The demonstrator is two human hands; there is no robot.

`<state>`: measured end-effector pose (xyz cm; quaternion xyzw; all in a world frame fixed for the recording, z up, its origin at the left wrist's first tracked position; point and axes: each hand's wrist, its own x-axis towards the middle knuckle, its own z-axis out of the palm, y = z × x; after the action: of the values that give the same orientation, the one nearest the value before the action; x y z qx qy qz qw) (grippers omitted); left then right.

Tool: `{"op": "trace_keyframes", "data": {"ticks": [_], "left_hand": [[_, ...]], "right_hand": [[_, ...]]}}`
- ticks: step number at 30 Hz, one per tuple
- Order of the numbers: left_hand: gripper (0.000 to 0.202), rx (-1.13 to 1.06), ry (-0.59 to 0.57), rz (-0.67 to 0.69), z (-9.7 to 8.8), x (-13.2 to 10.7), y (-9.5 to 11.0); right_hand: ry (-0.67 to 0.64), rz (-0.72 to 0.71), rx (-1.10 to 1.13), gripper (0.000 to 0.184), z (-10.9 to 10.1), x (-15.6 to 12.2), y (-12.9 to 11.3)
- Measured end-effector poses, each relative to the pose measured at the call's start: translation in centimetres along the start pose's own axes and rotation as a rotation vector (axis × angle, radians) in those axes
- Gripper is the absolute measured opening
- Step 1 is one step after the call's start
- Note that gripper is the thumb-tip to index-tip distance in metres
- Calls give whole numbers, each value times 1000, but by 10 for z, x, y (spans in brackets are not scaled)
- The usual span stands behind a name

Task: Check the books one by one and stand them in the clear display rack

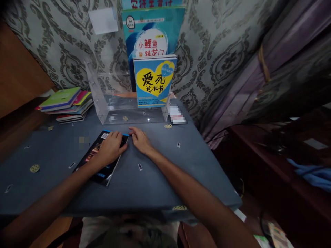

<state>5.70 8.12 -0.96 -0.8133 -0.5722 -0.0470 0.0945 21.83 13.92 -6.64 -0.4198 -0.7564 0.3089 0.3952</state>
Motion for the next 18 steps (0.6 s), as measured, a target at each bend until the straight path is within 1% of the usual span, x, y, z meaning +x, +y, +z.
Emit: {"op": "trace_keyframes", "data": {"ticks": [6,9,18], "left_hand": [[20,0,-94,1,-10,-1,-2],[18,0,-102,8,-12,-2,-2],[20,26,-116,26,-17,-1,0]], "right_hand": [[-6,40,27,39,-4,-1,-11],[-9,62,46,38,-5,-2,-15],[32,44,71,39,-2,-3,-13]]}}
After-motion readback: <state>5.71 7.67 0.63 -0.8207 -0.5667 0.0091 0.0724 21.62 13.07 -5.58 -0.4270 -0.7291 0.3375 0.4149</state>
